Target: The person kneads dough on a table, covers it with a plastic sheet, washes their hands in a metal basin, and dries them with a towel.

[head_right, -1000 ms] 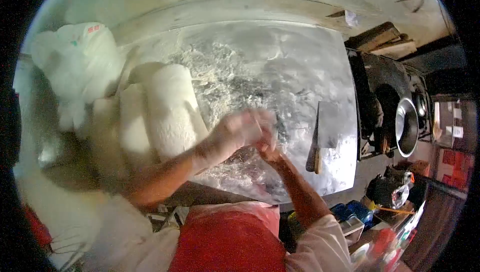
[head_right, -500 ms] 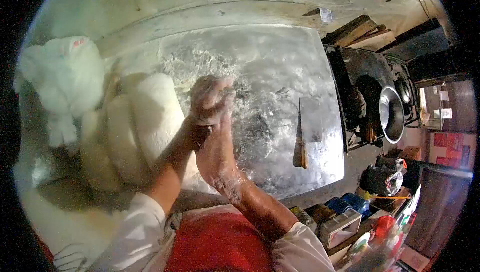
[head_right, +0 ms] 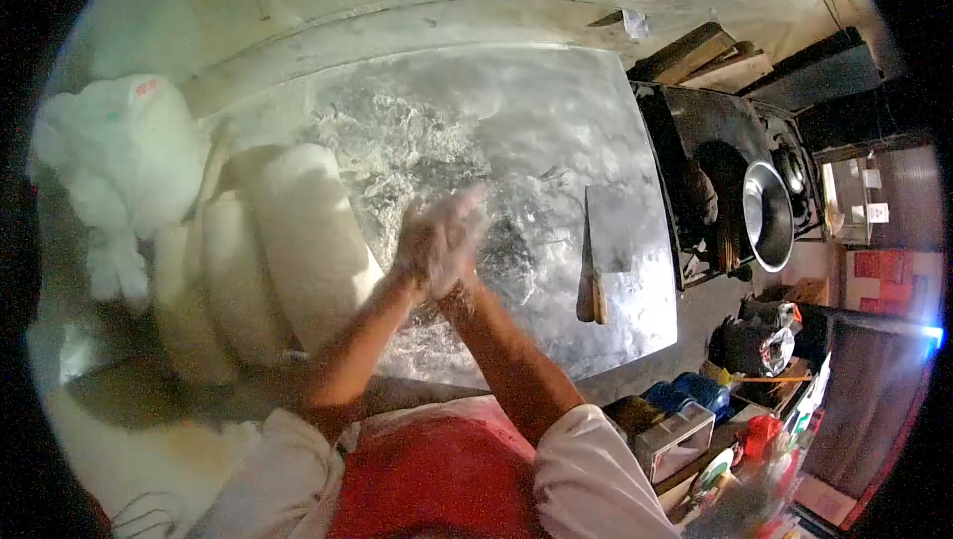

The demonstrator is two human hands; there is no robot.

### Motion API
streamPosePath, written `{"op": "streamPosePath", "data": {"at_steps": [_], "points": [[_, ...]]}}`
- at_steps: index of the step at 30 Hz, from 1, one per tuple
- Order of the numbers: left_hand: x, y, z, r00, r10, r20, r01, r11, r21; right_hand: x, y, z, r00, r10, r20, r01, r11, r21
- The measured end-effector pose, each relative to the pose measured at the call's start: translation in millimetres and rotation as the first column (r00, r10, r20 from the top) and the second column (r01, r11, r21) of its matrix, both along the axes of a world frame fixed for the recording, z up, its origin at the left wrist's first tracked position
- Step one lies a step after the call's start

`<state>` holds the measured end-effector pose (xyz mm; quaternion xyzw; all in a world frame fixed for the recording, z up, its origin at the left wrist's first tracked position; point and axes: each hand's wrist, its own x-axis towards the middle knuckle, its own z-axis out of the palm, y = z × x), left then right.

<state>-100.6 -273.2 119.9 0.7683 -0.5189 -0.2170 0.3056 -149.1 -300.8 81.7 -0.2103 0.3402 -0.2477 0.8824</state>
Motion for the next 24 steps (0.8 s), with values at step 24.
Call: {"op": "streamPosePath", "data": {"at_steps": [24], "points": [[97.5,70.6,-26.3,0.942,0.125,0.311,-0.041,0.964,-0.264,-27.7,-21.4,11.0,0.6,-0.352,-0.718,-0.682,-0.695,-0.23]]}}
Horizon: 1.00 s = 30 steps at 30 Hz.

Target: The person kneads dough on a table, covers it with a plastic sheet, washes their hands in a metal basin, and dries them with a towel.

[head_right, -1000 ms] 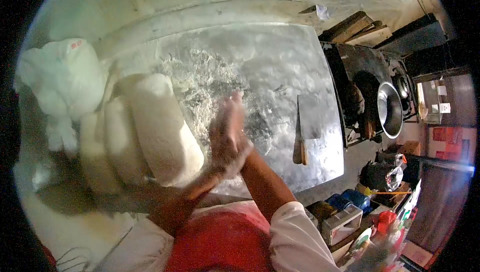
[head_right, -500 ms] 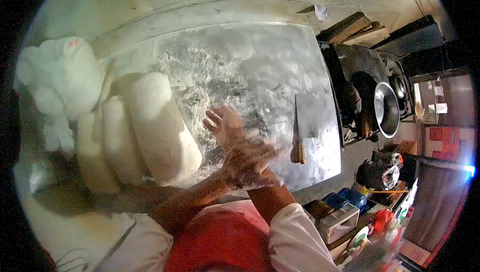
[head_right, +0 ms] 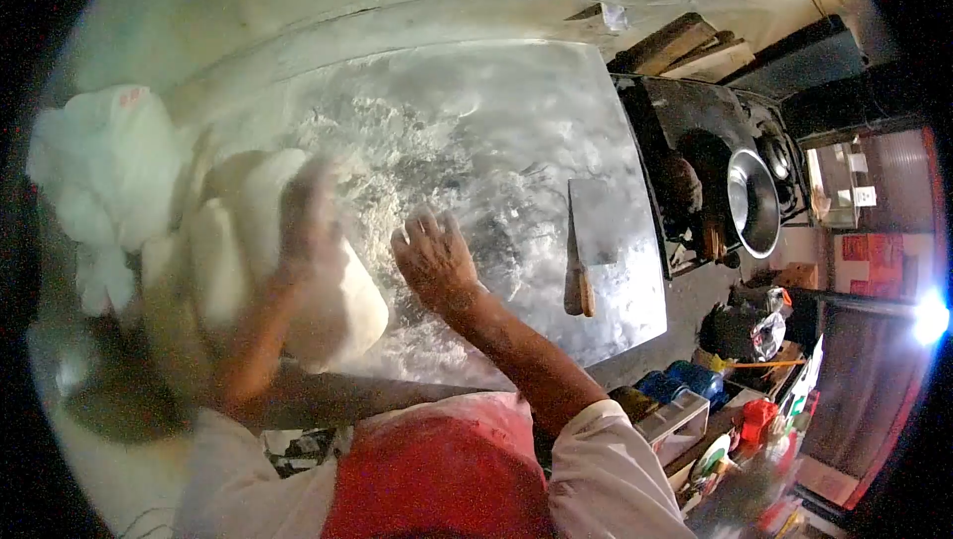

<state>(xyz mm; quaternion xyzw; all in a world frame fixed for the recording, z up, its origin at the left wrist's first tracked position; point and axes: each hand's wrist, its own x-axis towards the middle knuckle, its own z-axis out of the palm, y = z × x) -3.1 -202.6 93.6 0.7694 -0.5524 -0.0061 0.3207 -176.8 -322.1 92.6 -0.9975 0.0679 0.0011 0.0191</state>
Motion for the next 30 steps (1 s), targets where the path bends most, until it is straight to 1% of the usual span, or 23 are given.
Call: {"op": "streamPosePath", "data": {"at_steps": [2,4,5,6,8,9,10,11,12,13,14,15,16,17,18,20,21,24,25,26,28,29,30], "points": [[-48.9,-5.5,19.9,0.936,-0.335,-0.109,0.326,0.941,-0.091,5.8,15.8,-9.1,0.999,0.006,0.039,-0.005,1.0,-0.007],[-103.9,-9.7,33.7,0.893,-0.449,0.038,0.449,0.879,-0.16,20.1,27.1,-10.8,0.991,0.041,-0.125,-0.05,0.996,-0.067],[-131.3,-12.0,40.5,0.862,-0.495,0.114,0.508,0.841,-0.189,21.3,31.0,-6.1,0.994,0.055,-0.099,-0.056,0.998,-0.011],[-122.8,-13.4,34.9,0.863,-0.491,0.116,0.505,0.841,-0.195,14.9,29.4,-0.7,0.993,0.057,-0.101,-0.059,0.998,-0.017],[-95.7,-14.6,17.6,0.803,-0.569,0.177,0.592,0.732,-0.336,-11.3,21.0,8.4,0.986,0.153,-0.064,-0.164,0.963,-0.214],[-79.0,-15.2,18.1,0.776,-0.59,0.221,0.63,0.712,-0.309,-22.0,18.2,11.7,0.981,0.186,-0.052,-0.193,0.941,-0.279],[-71.5,-14.0,10.1,0.81,-0.581,0.082,0.57,0.746,-0.345,-19.1,18.1,11.8,0.978,0.103,-0.183,-0.105,0.994,-0.002],[-56.9,-9.1,4.6,0.828,-0.559,0.037,0.547,0.792,-0.271,-8.8,19.1,11.6,0.942,0.088,-0.325,0.002,0.964,0.265],[-40.7,1.9,-2.4,0.855,-0.518,-0.009,0.507,0.841,-0.187,20.6,14.3,57.8,0.801,0.171,-0.574,-0.024,0.967,0.255],[-28.6,16.8,-22.7,0.909,-0.413,0.047,0.411,0.91,0.047,5.0,9.5,46.5,0.944,0.128,-0.303,-0.042,0.96,0.276],[-18.5,29.1,-28.2,0.937,-0.316,0.148,0.268,0.923,0.276,-10.7,4.4,34.8,0.996,0.085,-0.003,-0.081,0.957,0.279],[-11.0,46.6,-32.0,0.961,-0.16,0.226,0.08,0.942,0.326,-16.8,5.1,56.0,0.999,0.004,-0.047,0.017,0.898,0.439],[-7.4,61.1,-33.1,0.953,-0.014,0.303,-0.1,0.929,0.357,-27.9,4.1,60.4,0.998,-0.049,-0.035,0.06,0.855,0.515],[-3.9,79.3,-11.4,0.983,0.081,0.166,-0.128,0.945,0.3,-35.5,9.6,74.2,0.979,-0.137,-0.154,0.204,0.749,0.63],[-6.6,94.5,2.7,0.978,0.21,0.02,-0.205,0.923,0.325,-54.2,10.6,66.0,0.974,-0.137,-0.18,0.219,0.773,0.596],[-14.4,128.9,-4.6,0.934,0.325,0.146,-0.356,0.867,0.349,-89.8,12.7,36.7,0.973,-0.12,-0.199,0.213,0.802,0.558],[-18.9,146.6,-33.6,0.928,0.364,0.083,-0.364,0.836,0.41,-107.4,18.3,19.6,0.972,-0.098,-0.212,0.199,0.822,0.534],[-11.1,152.3,-49.0,0.944,0.329,0.03,-0.314,0.865,0.392,-129.9,34.4,5.6,0.972,0.032,-0.233,0.082,0.884,0.459],[-19.5,146.8,-27.7,0.925,0.378,-0.028,-0.331,0.843,0.424,-122.7,39.6,11.5,0.911,0.03,-0.41,0.207,0.829,0.519],[-27.8,147.8,-23.7,0.916,0.401,-0.023,-0.355,0.835,0.421,-117.8,44.8,17.0,0.913,0.052,-0.406,0.183,0.835,0.519],[-59.1,151.7,-22.9,0.881,0.471,0.051,-0.464,0.836,0.293,-114.5,53.7,21.3,0.933,0.112,-0.343,0.114,0.811,0.574],[-73.7,157.0,-28.3,0.866,0.476,0.15,-0.5,0.828,0.255,-120.5,57.5,12.4,0.966,0.143,-0.217,-0.001,0.837,0.547],[-72.3,159.1,-34.1,0.856,0.491,0.161,-0.516,0.818,0.253,-122.1,56.8,6.9,0.965,0.16,-0.206,-0.021,0.835,0.55]]}}
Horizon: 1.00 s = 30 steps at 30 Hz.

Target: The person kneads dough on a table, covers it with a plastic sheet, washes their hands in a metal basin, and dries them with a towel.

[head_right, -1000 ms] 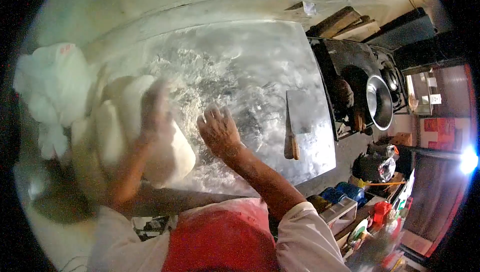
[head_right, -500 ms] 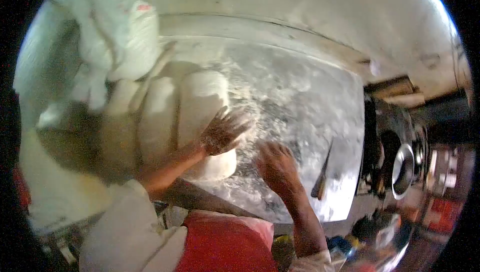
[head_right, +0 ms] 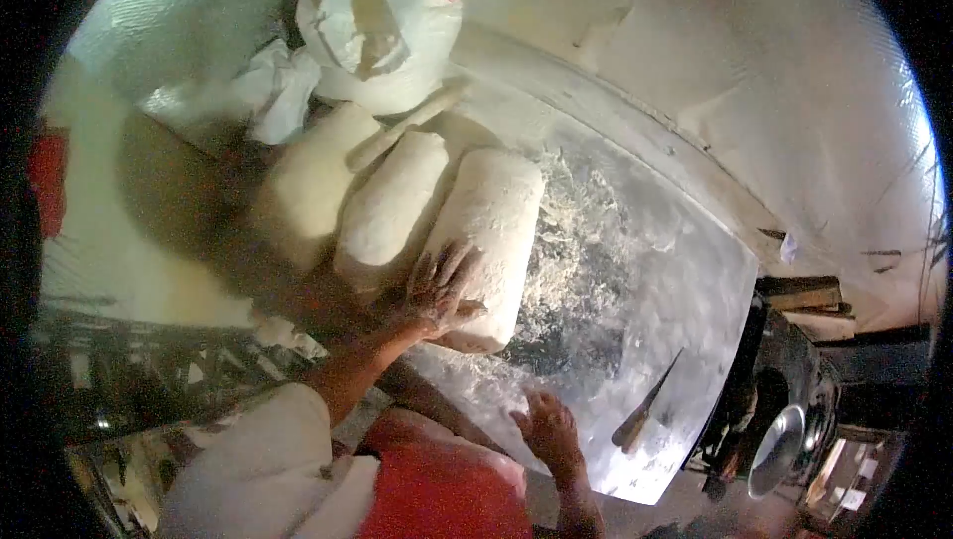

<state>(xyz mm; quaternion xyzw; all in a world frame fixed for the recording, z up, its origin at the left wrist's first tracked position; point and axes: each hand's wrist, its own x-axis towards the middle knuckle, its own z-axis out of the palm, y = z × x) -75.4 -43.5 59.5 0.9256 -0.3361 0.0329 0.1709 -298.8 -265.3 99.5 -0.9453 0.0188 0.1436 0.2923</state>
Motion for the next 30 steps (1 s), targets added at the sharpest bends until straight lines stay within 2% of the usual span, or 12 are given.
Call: {"op": "streamPosePath", "data": {"at_steps": [8,10,11,14,16,18,20,24,26,27,28,30], "points": [[1.6,-3.2,7.3,1.0,0.02,0.004,-0.02,1.0,-0.003,-18.5,23.1,-13.3,0.992,0.067,-0.11,-0.073,0.996,-0.051],[10.5,4.0,23.1,0.972,-0.024,-0.234,0.039,0.997,0.06,-19.8,29.1,-11.8,0.988,0.047,-0.15,-0.046,0.999,0.014],[29.9,14.1,11.4,0.951,-0.078,-0.298,0.053,0.994,-0.091,-19.0,33.6,-8.8,0.985,0.041,-0.167,-0.04,0.999,0.008],[74.9,64.6,14.9,0.982,0.145,0.12,-0.108,0.956,-0.274,-13.4,48.5,-8.1,0.982,-0.008,-0.191,0.0,0.999,-0.042],[119.5,106.7,8.0,0.922,0.347,0.17,-0.31,0.927,-0.211,-6.8,60.6,-11.7,0.981,-0.053,-0.185,0.049,0.998,-0.03],[169.9,138.1,-12.0,0.916,0.4,-0.038,-0.399,0.916,0.037,3.0,82.5,-12.5,0.978,-0.092,-0.187,0.078,0.993,-0.083],[207.5,157.7,-41.5,0.947,0.318,0.048,-0.319,0.913,0.253,19.9,105.6,-10.4,0.972,-0.13,-0.197,0.104,0.985,-0.138],[251.3,143.1,-34.3,0.949,0.31,0.051,-0.314,0.931,0.187,51.5,161.0,-2.7,0.967,-0.181,-0.178,0.183,0.983,-0.004],[254.5,129.7,27.5,0.852,0.243,-0.463,-0.137,0.958,0.251,56.6,178.7,-6.2,0.958,-0.221,-0.184,0.22,0.975,-0.022],[258.3,126.3,4.3,0.924,0.151,-0.351,-0.097,0.981,0.168,55.9,182.7,-12.8,0.961,-0.233,-0.148,0.244,0.968,0.062],[253.6,127.6,9.4,0.924,0.148,-0.353,-0.092,0.981,0.17,56.4,187.4,-13.6,0.96,-0.236,-0.151,0.248,0.967,0.064],[240.6,131.3,27.8,0.957,-0.071,-0.28,0.054,0.996,-0.07,57.9,195.4,-14.4,0.92,-0.298,-0.255,0.319,0.947,0.042]]}}
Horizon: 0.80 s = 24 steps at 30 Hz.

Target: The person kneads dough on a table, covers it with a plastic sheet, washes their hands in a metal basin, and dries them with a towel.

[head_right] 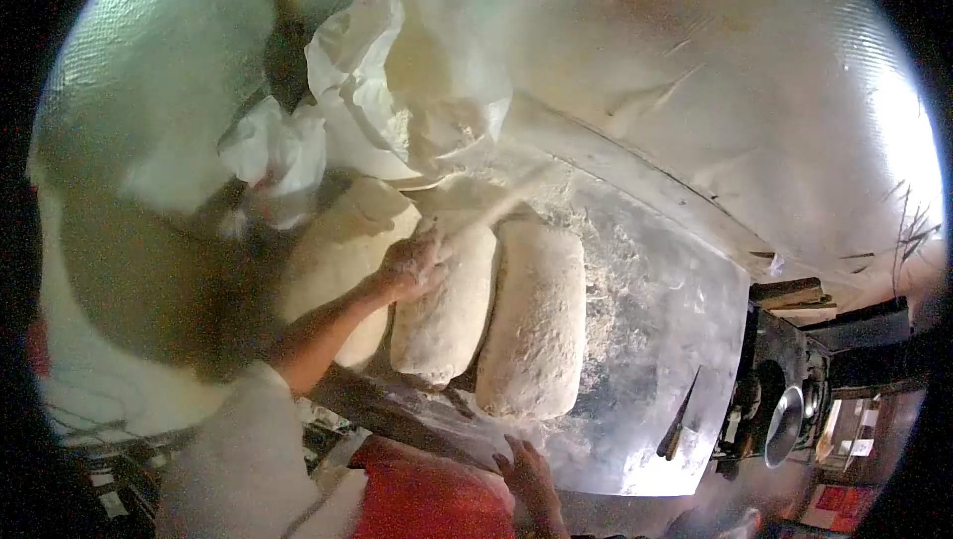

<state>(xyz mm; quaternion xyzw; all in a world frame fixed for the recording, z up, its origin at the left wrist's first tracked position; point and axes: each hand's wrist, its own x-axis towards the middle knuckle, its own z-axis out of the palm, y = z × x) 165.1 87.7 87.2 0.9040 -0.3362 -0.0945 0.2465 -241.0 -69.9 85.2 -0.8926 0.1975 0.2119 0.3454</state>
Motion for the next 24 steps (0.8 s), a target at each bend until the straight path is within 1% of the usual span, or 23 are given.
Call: {"op": "streamPosePath", "data": {"at_steps": [1,3,4,6,7,8,9,10,11,12,13,14,15,16,17,18,19,20,21,22,23,24], "points": [[5.3,-3.4,-0.1,1.0,0.003,-0.011,-0.003,1.0,0.005,4.1,0.0,-4.5,1.0,0.003,-0.011,-0.003,1.0,0.005],[18.3,-9.8,-3.4,0.979,-0.042,0.2,0.071,0.987,-0.143,4.4,1.2,-14.1,0.998,0.066,-0.003,-0.066,0.997,-0.036],[32.4,-17.7,-0.9,0.982,-0.038,0.186,0.065,0.988,-0.139,12.0,2.2,-7.2,0.997,0.07,-0.017,-0.071,0.997,-0.03],[64.6,-33.8,12.0,0.988,0.099,0.122,-0.077,0.981,-0.177,38.5,0.6,13.5,0.998,0.058,0.032,-0.056,0.997,-0.048],[71.2,-28.3,23.4,0.991,0.107,0.08,-0.08,0.953,-0.291,44.2,-5.4,11.9,0.998,0.017,0.058,-0.017,1.0,-0.007],[78.2,-18.8,30.7,0.993,0.111,0.037,-0.087,0.912,-0.402,48.4,-8.4,13.8,0.998,0.016,0.054,-0.016,1.0,-0.007],[89.3,-7.2,26.2,0.996,0.084,0.004,-0.077,0.929,-0.362,52.3,-11.5,17.8,0.999,0.016,0.032,-0.015,1.0,-0.027],[88.0,9.0,36.5,0.972,0.132,0.194,-0.05,0.924,-0.379,55.0,-13.4,22.2,1.0,0.014,0.01,-0.014,0.999,-0.045],[92.8,33.2,19.6,0.94,0.151,0.305,-0.063,0.958,-0.281,56.7,-12.8,27.4,1.0,0.021,0.023,-0.02,0.998,-0.053],[107.6,69.4,-27.1,0.931,0.155,0.33,-0.066,0.962,-0.266,58.5,-10.7,34.5,1.0,0.019,0.019,-0.018,0.999,-0.049],[104.5,98.5,-26.7,0.78,0.253,0.572,-0.246,0.965,-0.09,61.2,-6.9,41.7,1.0,-0.012,0.01,0.013,0.999,-0.031],[116.8,132.0,-57.2,0.712,0.343,0.613,-0.365,0.926,-0.095,61.3,-3.3,44.7,0.999,-0.043,-0.003,0.043,0.999,-0.014],[111.3,146.7,-40.2,0.727,0.537,0.428,-0.595,0.804,0.004,56.4,-1.1,40.2,0.999,-0.039,-0.013,0.039,0.999,-0.01],[105.7,159.1,-17.4,0.664,0.572,0.481,-0.629,0.775,-0.053,49.8,0.3,32.8,1.0,0.024,-0.011,-0.025,0.998,-0.051],[108.9,176.9,-16.8,0.628,0.59,0.507,-0.643,0.761,-0.089,47.5,1.0,28.9,0.996,0.087,-0.005,-0.087,0.992,-0.095],[112.5,194.7,-16.2,0.591,0.608,0.531,-0.655,0.746,-0.125,50.3,2.0,29.1,0.996,0.085,0.0,-0.085,0.991,-0.1],[126.1,227.6,-43.6,0.689,0.636,0.349,-0.625,0.764,-0.159,55.0,2.5,30.4,0.994,0.102,0.031,-0.099,0.991,-0.089],[137.5,255.5,-68.4,0.766,0.625,0.153,-0.596,0.778,-0.196,57.1,2.8,33.3,0.992,0.116,0.059,-0.112,0.991,-0.077],[152.5,276.3,-86.4,0.768,0.622,0.153,-0.591,0.78,-0.206,59.6,1.9,37.4,0.992,0.111,0.064,-0.105,0.991,-0.085],[169.4,295.2,-100.2,0.691,0.626,0.361,-0.608,0.774,-0.178,62.6,1.2,42.2,0.988,0.125,0.087,-0.117,0.989,-0.094],[173.3,297.4,-92.2,0.581,0.595,0.555,-0.632,0.76,-0.153,64.1,1.2,44.6,0.984,0.142,0.112,-0.131,0.986,-0.099],[171.0,298.8,-86.1,0.574,0.594,0.564,-0.631,0.76,-0.159,63.6,0.0,43.7,0.982,0.143,0.124,-0.131,0.987,-0.098]]}}
